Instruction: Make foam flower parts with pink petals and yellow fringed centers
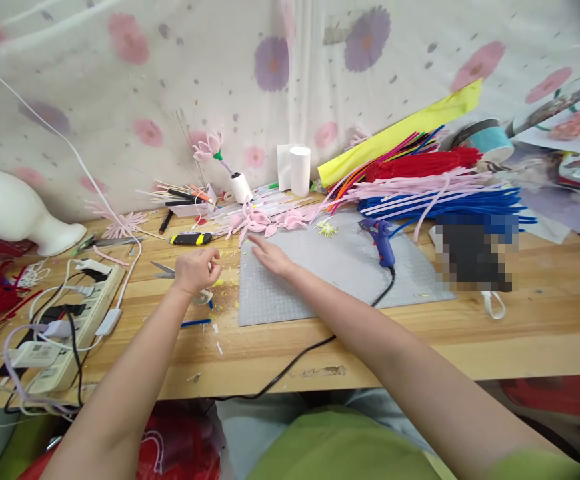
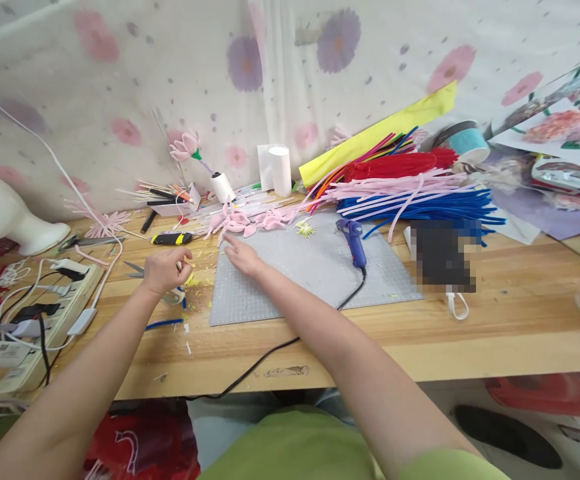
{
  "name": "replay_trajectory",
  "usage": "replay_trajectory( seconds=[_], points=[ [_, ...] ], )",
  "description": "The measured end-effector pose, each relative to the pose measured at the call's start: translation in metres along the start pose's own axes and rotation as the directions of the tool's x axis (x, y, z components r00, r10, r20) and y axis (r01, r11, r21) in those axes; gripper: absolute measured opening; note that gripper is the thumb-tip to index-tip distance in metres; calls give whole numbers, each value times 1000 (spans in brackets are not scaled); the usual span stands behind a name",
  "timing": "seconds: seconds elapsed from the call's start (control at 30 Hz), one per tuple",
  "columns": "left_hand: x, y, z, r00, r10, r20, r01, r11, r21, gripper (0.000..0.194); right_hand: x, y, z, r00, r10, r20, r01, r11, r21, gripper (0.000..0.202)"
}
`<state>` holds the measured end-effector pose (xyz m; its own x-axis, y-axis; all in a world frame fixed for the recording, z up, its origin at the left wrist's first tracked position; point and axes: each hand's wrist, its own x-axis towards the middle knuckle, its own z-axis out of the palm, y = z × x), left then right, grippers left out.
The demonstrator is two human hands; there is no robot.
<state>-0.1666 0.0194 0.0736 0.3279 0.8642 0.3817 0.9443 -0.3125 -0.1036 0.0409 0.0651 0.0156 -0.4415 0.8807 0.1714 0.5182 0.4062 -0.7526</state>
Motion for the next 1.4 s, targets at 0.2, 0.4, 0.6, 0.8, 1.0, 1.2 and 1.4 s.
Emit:
replay_trajectory(
  seconds=[0.2, 0.4, 0.6, 0.8, 1.0, 1.2, 1.4],
  points=[
    [5, 7, 1, 1000, 3, -15, -4, 997, -77, 17, -60, 29, -9, 938, 233, -255, -319, 867, -384, 66],
    [8, 6, -28, 972, -159, -175, 134, 980, -148, 17, -36, -53, 75, 980, -113, 166, 150, 962, -230, 75],
    [1, -3, -38, 963, -190, -189, 170, 978, -119, 15, -42, -14, 9, 998, 5, -68, -21, 970, -241, 71],
    [6, 14, -17, 993, -92, -77, 86, 994, -73, 15, -73, 4, 8, 967, 233, -101, -253, 856, -450, 90],
    [14, 25, -21, 999, 53, 9, -53, 999, -2, 15, -44, -58, 69, 958, -202, 201, 246, 943, -224, 84],
    [6, 24, -19, 983, 111, 149, -114, 993, 14, 15, -68, 22, -19, 984, 174, -27, -168, 880, -443, 79],
    [5, 34, 5, 887, 242, 394, -238, 969, -60, 23, -97, 77, -65, 1000, 28, 9, -18, 831, -556, 65]
  ],
)
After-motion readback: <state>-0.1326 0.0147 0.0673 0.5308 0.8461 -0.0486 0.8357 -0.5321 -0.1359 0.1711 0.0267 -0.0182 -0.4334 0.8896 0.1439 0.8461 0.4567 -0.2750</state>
